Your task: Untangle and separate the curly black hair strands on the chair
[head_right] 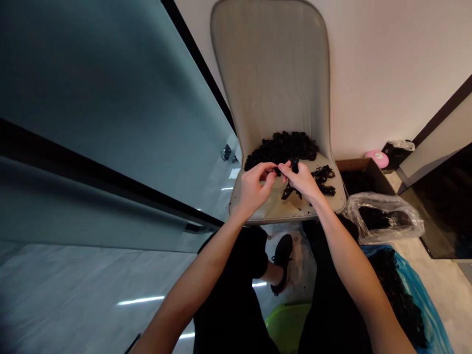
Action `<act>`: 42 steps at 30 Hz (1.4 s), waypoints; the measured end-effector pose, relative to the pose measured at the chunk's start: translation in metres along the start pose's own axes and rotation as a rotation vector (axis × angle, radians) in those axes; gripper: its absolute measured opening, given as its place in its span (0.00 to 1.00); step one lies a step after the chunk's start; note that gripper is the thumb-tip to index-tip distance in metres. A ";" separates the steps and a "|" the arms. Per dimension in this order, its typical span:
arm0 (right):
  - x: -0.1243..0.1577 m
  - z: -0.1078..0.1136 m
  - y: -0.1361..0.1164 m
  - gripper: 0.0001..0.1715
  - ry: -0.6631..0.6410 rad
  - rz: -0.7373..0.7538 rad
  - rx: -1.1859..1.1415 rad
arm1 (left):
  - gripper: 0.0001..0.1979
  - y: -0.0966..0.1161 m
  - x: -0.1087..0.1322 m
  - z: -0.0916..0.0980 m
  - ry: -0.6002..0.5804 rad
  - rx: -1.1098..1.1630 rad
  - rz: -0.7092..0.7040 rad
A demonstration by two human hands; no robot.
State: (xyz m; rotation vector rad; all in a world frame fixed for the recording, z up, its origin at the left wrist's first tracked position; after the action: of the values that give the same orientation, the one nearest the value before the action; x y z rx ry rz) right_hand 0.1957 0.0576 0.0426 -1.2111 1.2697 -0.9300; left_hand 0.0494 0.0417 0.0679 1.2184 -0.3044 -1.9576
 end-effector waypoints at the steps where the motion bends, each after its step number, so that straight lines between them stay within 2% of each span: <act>1: 0.000 0.000 0.000 0.31 0.003 0.001 0.017 | 0.08 0.000 0.000 -0.002 -0.022 0.019 -0.008; 5: 0.003 -0.002 -0.002 0.32 -0.034 -0.017 0.068 | 0.14 0.003 0.001 -0.005 -0.071 0.065 -0.029; 8: 0.005 -0.005 -0.003 0.31 -0.092 -0.034 0.023 | 0.08 0.007 0.000 -0.001 -0.070 0.064 -0.051; 10: 0.005 -0.006 -0.003 0.30 -0.122 -0.048 -0.025 | 0.05 0.009 0.000 0.003 -0.047 0.036 -0.052; 15: 0.004 -0.008 -0.001 0.28 -0.153 -0.090 -0.075 | 0.06 0.011 0.003 0.007 0.020 0.044 -0.025; 23: 0.001 -0.003 0.001 0.26 -0.092 -0.127 -0.135 | 0.05 0.008 0.003 0.005 0.031 -0.009 -0.094; 27: 0.002 0.001 0.003 0.23 -0.083 -0.091 0.001 | 0.05 -0.003 0.000 -0.004 -0.105 -0.017 -0.099; 30: 0.000 0.002 0.005 0.26 -0.074 -0.068 0.103 | 0.09 -0.005 -0.001 -0.013 -0.206 -0.022 -0.077; 36: -0.006 0.021 -0.005 0.26 0.203 0.038 -0.128 | 0.10 0.003 0.003 -0.016 -0.092 0.008 0.014; 42: -0.002 0.021 -0.014 0.22 0.071 0.035 -0.248 | 0.06 0.000 0.004 -0.017 -0.148 0.062 0.063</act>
State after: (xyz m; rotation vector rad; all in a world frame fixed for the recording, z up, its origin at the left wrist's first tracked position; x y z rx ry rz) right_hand 0.2182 0.0601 0.0548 -1.3523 1.4919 -0.8136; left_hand 0.0622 0.0424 0.0567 1.0915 -0.4763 -2.0004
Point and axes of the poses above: each hand's wrist, its own x-axis away from the middle knuckle, its own z-axis out of the back of the hand, y = z × x, the point moved 5 cm from there along -x, towards the middle knuckle, and after that the axes turned 4 degrees about z, right-handed, at the moved point
